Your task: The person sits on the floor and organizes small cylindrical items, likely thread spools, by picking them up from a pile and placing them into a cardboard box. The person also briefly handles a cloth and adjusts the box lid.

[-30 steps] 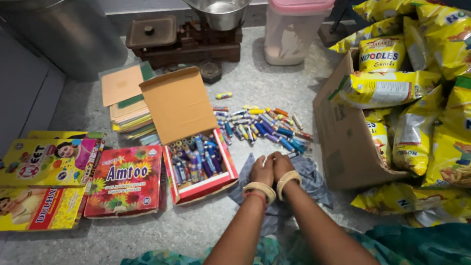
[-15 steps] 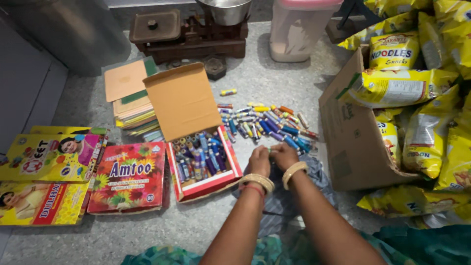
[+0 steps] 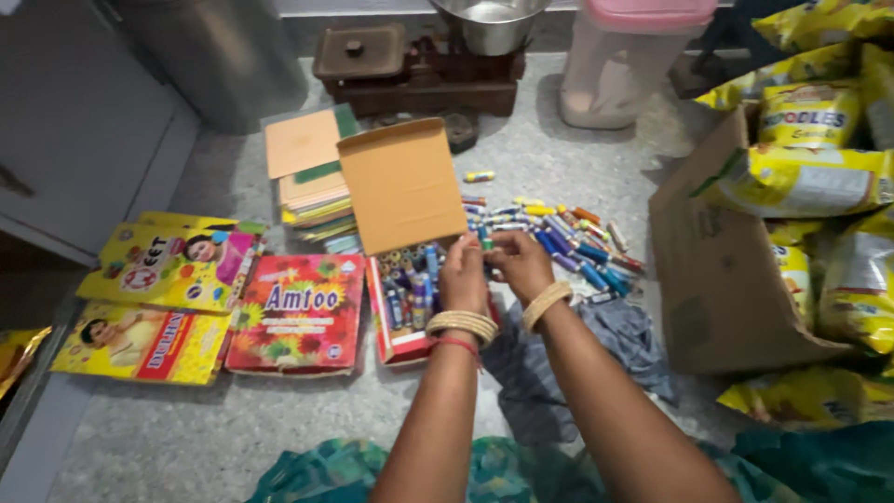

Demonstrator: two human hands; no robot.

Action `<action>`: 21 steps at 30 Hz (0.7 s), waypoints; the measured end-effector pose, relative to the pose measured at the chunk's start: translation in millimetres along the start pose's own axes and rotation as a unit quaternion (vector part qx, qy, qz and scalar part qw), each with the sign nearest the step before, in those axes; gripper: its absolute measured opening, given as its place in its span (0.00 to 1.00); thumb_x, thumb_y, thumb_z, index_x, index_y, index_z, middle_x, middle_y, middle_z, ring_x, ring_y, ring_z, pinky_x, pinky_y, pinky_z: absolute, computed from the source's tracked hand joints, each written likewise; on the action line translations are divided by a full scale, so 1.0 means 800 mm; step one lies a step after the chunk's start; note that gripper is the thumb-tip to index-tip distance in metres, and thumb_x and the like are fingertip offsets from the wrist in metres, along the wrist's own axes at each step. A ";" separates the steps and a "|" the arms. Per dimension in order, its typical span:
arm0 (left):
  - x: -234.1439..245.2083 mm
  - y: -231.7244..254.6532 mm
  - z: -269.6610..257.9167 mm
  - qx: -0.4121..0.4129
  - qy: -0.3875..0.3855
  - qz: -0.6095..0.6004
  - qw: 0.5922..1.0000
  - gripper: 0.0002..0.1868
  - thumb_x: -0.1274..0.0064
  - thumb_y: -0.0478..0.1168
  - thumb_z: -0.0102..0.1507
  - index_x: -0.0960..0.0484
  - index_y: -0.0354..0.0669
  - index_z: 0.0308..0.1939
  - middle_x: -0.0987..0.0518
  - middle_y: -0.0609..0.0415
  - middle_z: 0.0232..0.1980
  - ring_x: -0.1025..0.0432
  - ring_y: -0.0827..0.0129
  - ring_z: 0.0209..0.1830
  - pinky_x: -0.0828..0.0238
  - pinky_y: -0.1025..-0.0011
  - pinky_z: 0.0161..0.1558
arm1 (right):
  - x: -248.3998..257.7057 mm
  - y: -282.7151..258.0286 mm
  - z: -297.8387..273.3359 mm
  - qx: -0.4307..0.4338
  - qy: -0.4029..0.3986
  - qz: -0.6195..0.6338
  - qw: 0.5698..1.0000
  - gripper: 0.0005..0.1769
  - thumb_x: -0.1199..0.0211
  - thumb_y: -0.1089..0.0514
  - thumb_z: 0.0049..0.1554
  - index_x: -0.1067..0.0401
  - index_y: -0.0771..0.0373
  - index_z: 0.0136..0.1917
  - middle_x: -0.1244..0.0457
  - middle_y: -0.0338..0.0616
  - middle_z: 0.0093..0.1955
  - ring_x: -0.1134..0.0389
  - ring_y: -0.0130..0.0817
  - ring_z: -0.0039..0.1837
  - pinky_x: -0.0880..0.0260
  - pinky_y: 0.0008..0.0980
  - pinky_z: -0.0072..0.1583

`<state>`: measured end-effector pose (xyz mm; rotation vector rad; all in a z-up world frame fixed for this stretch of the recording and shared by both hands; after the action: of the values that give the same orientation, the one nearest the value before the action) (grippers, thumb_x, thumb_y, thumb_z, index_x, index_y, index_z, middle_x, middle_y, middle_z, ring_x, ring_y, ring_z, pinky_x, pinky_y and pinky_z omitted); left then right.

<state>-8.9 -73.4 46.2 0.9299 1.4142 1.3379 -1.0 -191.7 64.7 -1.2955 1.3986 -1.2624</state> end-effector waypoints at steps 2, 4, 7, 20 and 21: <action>0.037 -0.007 0.013 0.010 0.001 0.102 0.995 0.22 0.53 0.50 0.66 0.17 0.40 0.54 0.15 0.45 0.53 0.21 0.61 0.55 0.29 0.66 0.57 | -0.031 -0.006 -0.006 0.047 -0.011 -0.082 0.995 0.15 0.33 0.64 0.54 0.26 0.62 0.56 0.30 0.40 0.41 0.32 0.28 0.38 0.31 0.30 0.39; 0.072 -0.018 0.028 -0.007 -0.009 0.190 0.982 0.22 0.55 0.52 0.66 0.16 0.41 0.53 0.16 0.42 0.52 0.22 0.54 0.54 0.29 0.62 0.56 | -0.059 -0.004 -0.015 0.040 -0.015 -0.143 0.989 0.18 0.32 0.62 0.52 0.26 0.57 0.57 0.30 0.44 0.41 0.30 0.33 0.40 0.28 0.35 0.41; 0.106 -0.041 0.038 -0.008 -0.037 0.268 0.963 0.24 0.59 0.54 0.68 0.16 0.41 0.51 0.18 0.37 0.52 0.25 0.43 0.56 0.30 0.54 0.57 | -0.084 0.005 -0.019 0.067 -0.036 -0.330 0.941 0.18 0.32 0.57 0.50 0.25 0.54 0.55 0.28 0.51 0.43 0.27 0.45 0.45 0.27 0.43 0.48; 0.135 -0.082 0.037 0.125 -0.104 0.335 0.928 0.28 0.62 0.60 0.67 0.16 0.43 0.48 0.19 0.36 0.50 0.28 0.37 0.57 0.32 0.48 0.57 | -0.106 0.073 -0.013 0.078 -0.136 -0.470 0.869 0.14 0.39 0.60 0.54 0.25 0.58 0.54 0.30 0.60 0.49 0.28 0.58 0.55 0.29 0.50 0.57; 0.134 -0.078 0.036 0.131 -0.100 0.331 0.929 0.28 0.62 0.60 0.66 0.16 0.43 0.48 0.19 0.36 0.50 0.27 0.38 0.56 0.32 0.49 0.57 | -0.105 0.072 -0.013 0.078 -0.133 -0.474 0.867 0.13 0.39 0.59 0.54 0.24 0.58 0.54 0.30 0.60 0.49 0.28 0.57 0.54 0.29 0.50 0.56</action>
<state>-4.9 29.8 -28.1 1.7842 1.1757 1.4863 -9.7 -109.6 4.8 -2.0446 0.3953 -1.6644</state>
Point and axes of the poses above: each hand's wrist, its own z-axis towards the middle knuckle, its own x-axis out of the back of the hand, y = z × x, the point moved 1 cm from there along z, towards the middle knuckle
